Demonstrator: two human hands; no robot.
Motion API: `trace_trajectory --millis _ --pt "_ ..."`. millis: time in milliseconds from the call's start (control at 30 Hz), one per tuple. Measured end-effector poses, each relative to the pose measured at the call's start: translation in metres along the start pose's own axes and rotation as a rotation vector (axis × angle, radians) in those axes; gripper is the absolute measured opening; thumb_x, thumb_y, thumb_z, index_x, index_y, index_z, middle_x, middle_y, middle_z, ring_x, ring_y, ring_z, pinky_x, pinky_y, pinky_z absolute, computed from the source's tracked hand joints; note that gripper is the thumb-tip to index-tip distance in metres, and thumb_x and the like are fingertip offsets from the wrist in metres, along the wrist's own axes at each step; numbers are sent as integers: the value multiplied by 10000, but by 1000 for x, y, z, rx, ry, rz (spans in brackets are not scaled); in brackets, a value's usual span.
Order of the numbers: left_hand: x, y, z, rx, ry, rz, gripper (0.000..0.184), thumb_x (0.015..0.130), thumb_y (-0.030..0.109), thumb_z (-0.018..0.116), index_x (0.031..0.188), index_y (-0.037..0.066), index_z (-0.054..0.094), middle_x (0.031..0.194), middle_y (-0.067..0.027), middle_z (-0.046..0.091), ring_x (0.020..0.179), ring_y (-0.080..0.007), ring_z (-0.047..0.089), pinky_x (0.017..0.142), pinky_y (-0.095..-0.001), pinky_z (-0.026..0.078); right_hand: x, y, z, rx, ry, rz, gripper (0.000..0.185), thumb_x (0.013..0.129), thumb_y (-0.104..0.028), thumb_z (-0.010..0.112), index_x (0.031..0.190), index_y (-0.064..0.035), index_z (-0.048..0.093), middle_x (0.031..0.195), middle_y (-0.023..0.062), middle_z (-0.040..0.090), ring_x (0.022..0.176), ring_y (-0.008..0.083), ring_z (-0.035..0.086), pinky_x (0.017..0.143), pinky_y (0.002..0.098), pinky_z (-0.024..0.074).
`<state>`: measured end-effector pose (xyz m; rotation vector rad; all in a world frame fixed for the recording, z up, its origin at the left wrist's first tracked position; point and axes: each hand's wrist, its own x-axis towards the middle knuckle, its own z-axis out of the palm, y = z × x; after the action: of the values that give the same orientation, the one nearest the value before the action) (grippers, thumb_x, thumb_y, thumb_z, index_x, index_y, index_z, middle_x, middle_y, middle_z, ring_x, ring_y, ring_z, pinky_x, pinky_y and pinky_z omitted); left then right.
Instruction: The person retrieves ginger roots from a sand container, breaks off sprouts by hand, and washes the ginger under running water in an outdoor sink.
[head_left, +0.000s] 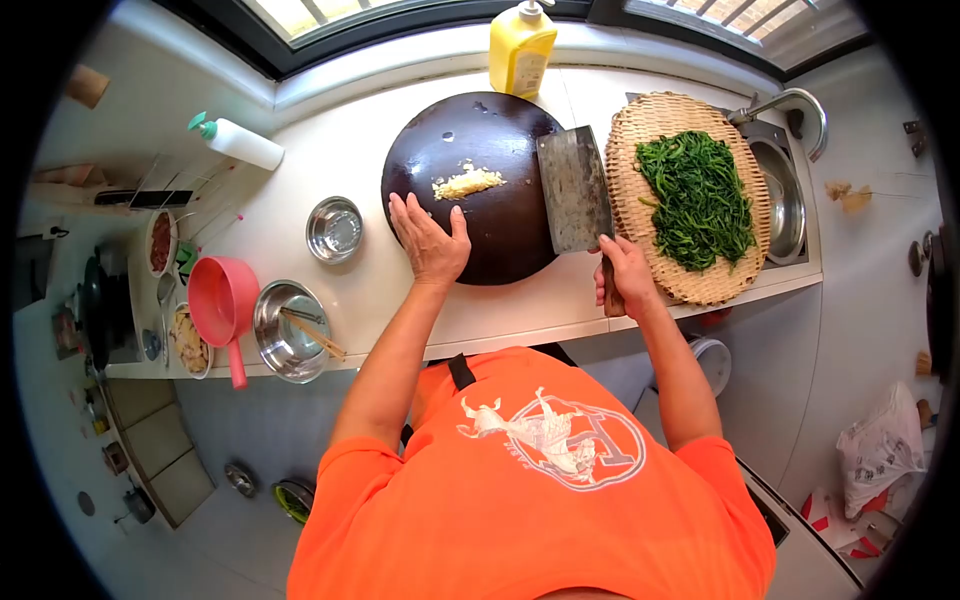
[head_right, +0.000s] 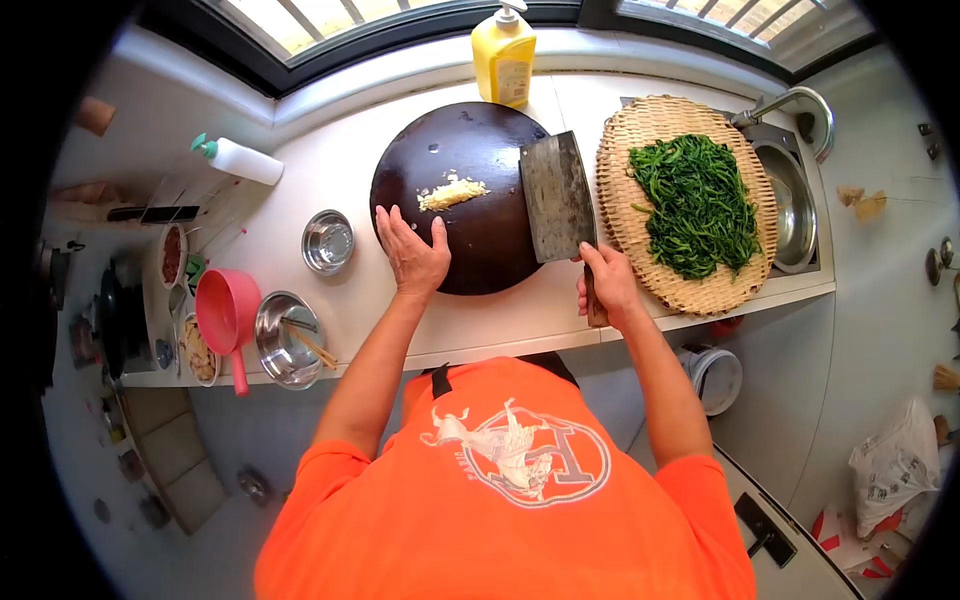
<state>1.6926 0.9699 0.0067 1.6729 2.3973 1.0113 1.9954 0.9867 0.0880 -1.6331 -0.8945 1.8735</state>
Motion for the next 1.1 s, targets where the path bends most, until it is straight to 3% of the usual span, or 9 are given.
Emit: trace_trajectory --millis 333,567,600,733,1100 --pt "15 11 29 -13 -87 105 900 871 376 676 1432 -147 206 1534 -407 128 1452 -545 108 1204 -576 98 22 16 -15 59 -47 98 322 1019 -357 522 1002 -40 571 560 57 519 411 165 503 404 337 470" --pt "30 26 44 -49 -15 169 875 847 325 736 1412 -136 253 1508 -410 196 1426 -550 196 1188 -568 180 41 10 -3 17 -122 97 316 1016 -349 523 992 -38 567 557 57 517 410 161 502 395 337 466" --pt "31 26 42 -60 -26 180 902 854 380 718 1418 -142 246 1510 -410 198 1434 -544 184 1194 -572 149 45 7 -1 11 -133 99 315 1016 -348 523 989 -37 566 557 57 517 410 161 502 393 338 464" --pt "29 22 36 198 -17 -69 971 873 514 649 1438 -156 230 1522 -410 174 1458 -532 125 1199 -584 76 48 4 6 -5 -145 111 315 1014 -341 522 980 -30 563 555 58 516 409 163 503 388 341 460" --pt "34 23 40 -66 -34 88 971 862 452 706 1437 -145 203 1505 -432 183 1443 -556 146 1195 -586 99 65 -3 35 -96 -238 122 307 1027 -325 494 977 -26 543 547 71 525 404 172 513 383 345 465"
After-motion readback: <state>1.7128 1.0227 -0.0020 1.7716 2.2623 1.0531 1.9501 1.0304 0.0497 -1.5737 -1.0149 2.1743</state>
